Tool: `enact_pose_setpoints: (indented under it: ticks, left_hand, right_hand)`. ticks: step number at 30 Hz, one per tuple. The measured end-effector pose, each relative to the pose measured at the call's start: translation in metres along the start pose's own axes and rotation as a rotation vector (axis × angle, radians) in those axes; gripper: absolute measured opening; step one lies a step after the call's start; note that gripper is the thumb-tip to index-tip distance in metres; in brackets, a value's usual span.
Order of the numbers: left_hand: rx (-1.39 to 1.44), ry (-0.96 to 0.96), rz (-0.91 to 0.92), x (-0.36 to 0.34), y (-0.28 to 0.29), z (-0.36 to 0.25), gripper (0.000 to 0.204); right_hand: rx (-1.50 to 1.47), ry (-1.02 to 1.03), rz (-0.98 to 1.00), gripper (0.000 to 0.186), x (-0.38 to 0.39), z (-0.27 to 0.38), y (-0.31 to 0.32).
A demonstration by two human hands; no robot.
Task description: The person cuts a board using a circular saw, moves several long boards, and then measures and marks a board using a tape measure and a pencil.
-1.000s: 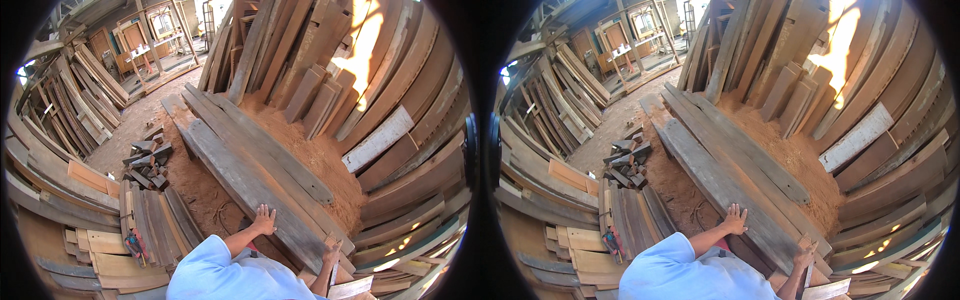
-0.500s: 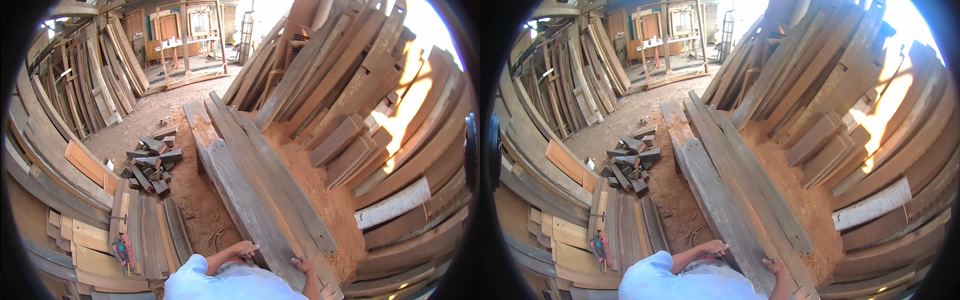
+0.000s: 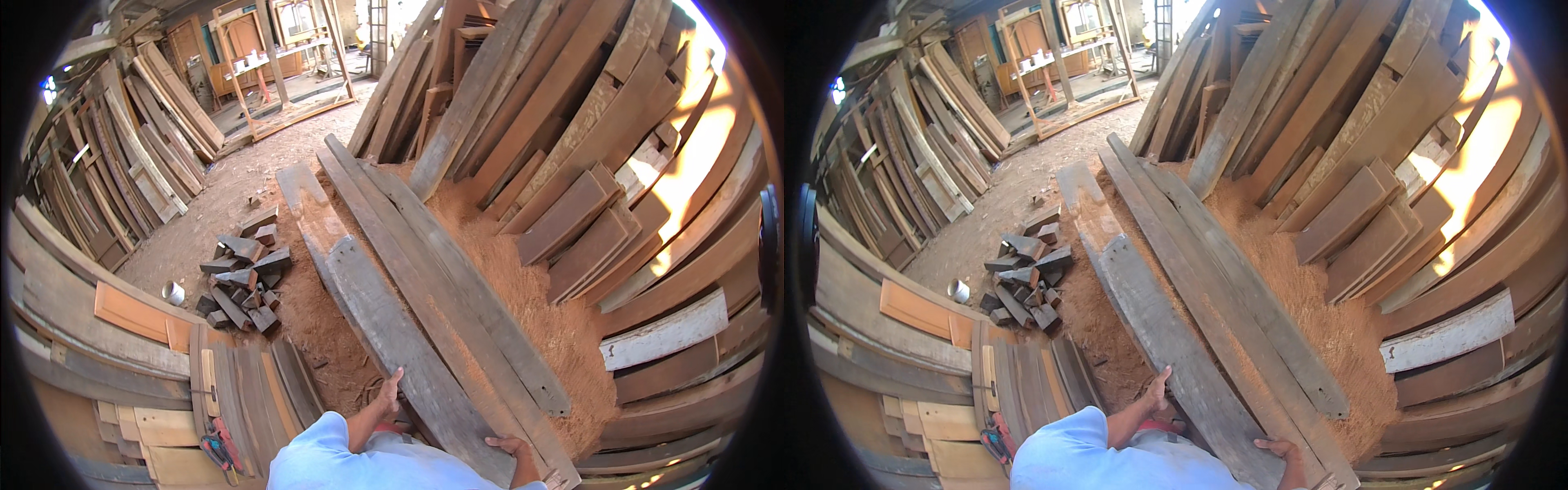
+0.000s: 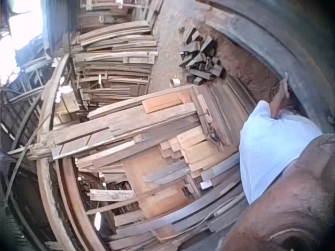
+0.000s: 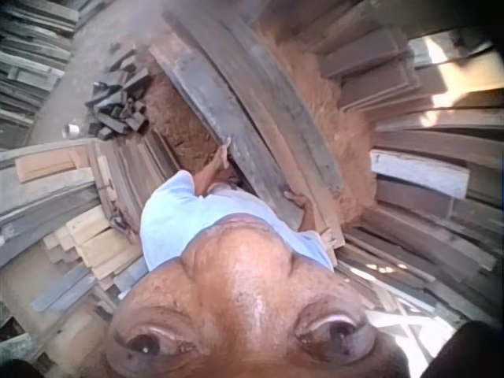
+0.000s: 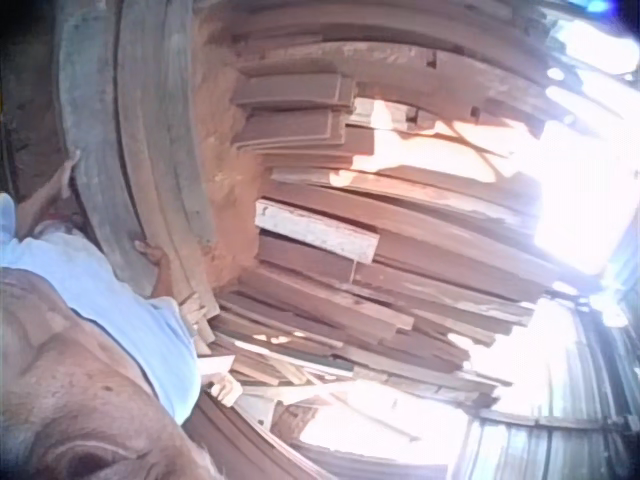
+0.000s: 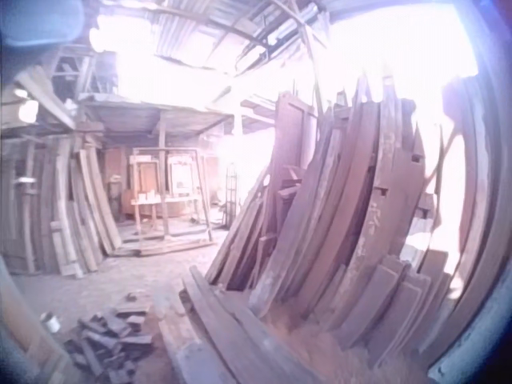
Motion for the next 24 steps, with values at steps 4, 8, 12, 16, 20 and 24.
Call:
enact_pose_setpoints:
  ticks: [4,8,12,16,20,24]
  left_hand:
    - [0.049,0.011,-0.021,0.010,-0.006,-0.002,0.077]
    - [0.159,0.145,-0.026,0.012,-0.013,-0.006,0.079]
    - [0.065,0.155,0.013,0.023,-0.029,-0.019,0.090]
    - [0.081,0.146,-0.037,0.053,-0.041,-0.033,0.086]
    - [0.087,0.095,-0.016,0.058,-0.038,-0.041,0.083]
    - [0.101,-0.036,-0.057,0.057,-0.034,-0.032,0.079]
  right_hand:
    - [0.172,-0.121,-0.083,0.091,-0.012,-0.002,0.005]
    - [0.142,-0.086,-0.087,0.091,-0.011,-0.005,0.006]
    - [0.208,-0.092,-0.150,0.093,-0.013,-0.008,0.001]
    - [0.206,-0.086,-0.200,0.097,0.005,-0.013,-0.015]
    - [0.195,-0.058,-0.333,0.092,0.035,-0.018,-0.046]
    - [0.117,-0.090,-0.297,0.095,0.051,-0.022,-0.066]
Point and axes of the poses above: each hand's wrist, its own x-axis away from the middle knuckle, its own y-axis out of the back of the hand, z = x × y, the point moved 2 cm from there along -x, towards the middle knuckle, and after that the axes turned 12 degrees about -y, right-handed, at the moved point
